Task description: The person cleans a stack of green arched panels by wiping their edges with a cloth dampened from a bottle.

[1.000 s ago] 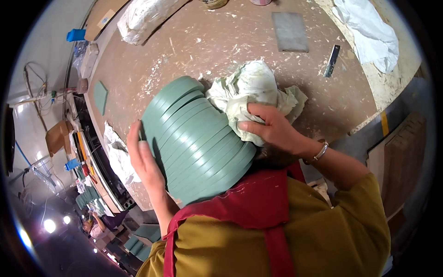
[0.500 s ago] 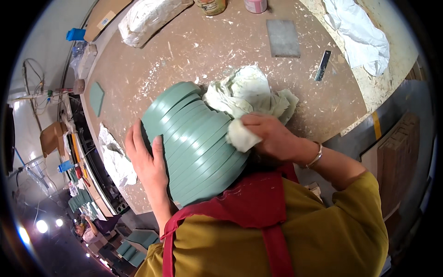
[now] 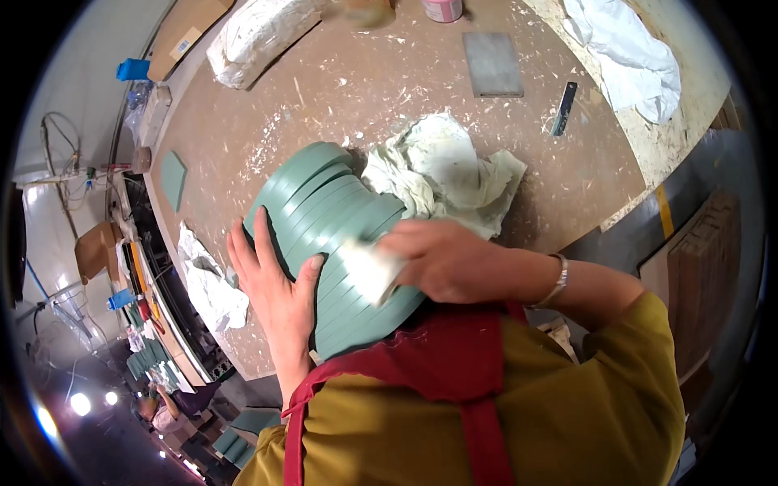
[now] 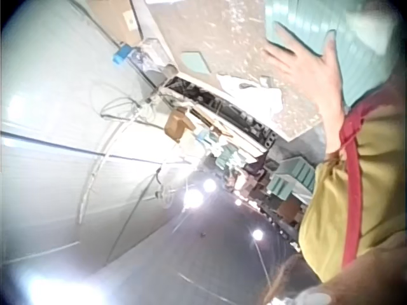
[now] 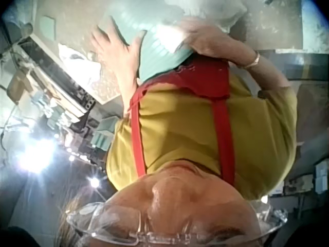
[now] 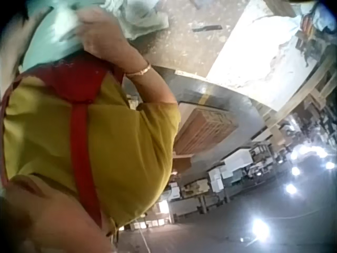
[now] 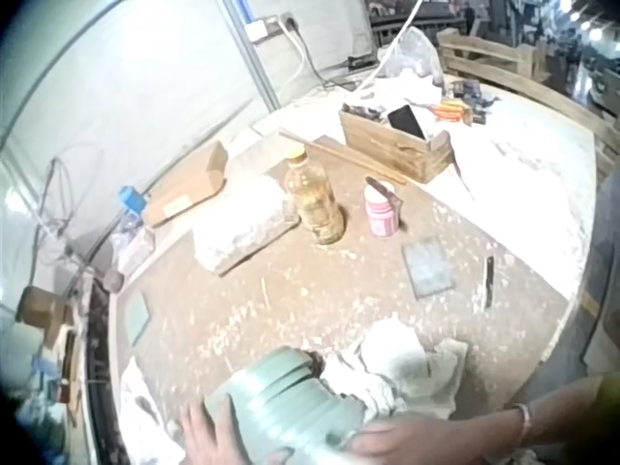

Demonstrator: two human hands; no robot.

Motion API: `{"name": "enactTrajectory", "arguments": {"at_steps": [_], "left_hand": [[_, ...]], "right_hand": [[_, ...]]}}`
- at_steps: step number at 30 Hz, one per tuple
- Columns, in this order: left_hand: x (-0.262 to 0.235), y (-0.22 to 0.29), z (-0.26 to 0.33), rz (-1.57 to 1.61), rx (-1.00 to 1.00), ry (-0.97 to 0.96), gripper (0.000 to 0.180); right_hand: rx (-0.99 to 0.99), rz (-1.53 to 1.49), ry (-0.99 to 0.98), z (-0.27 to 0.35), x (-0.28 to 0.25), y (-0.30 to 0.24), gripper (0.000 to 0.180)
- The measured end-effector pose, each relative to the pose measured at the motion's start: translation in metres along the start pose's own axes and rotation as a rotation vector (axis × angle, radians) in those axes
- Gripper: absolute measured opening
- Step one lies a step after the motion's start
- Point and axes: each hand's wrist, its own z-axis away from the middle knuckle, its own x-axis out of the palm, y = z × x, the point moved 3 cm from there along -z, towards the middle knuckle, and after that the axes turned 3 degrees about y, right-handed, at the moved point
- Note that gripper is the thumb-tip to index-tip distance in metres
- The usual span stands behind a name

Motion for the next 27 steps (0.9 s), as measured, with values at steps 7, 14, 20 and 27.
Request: {"name": "enactTrajectory", "arguments": {"at_steps": [7, 14, 20, 27], "left_hand": [[-0.004, 0.002, -0.003, -0.003, 0.008, 0.01, 0.092], [-0.006, 0.001, -0.005, 0.005, -0.016, 0.005, 0.087], [-0.002, 0.001, -0.008, 0.031, 0.007, 0.022, 0.084], [-0.003, 0.005, -0.008, 0.015, 0.002, 0.033, 0.082]], "right_hand": [[0.017, -0.011, 0.203, 0.012, -0.001, 0.014, 0.023], [-0.08, -0.019, 0.105, 0.006, 0.007, 0.003, 0.028], [-0.162, 0.12, 0.059, -0.002, 0.009, -0.012, 0.028], [0.199, 0.01, 0.182, 0.04, 0.007, 0.052, 0.022]]}}
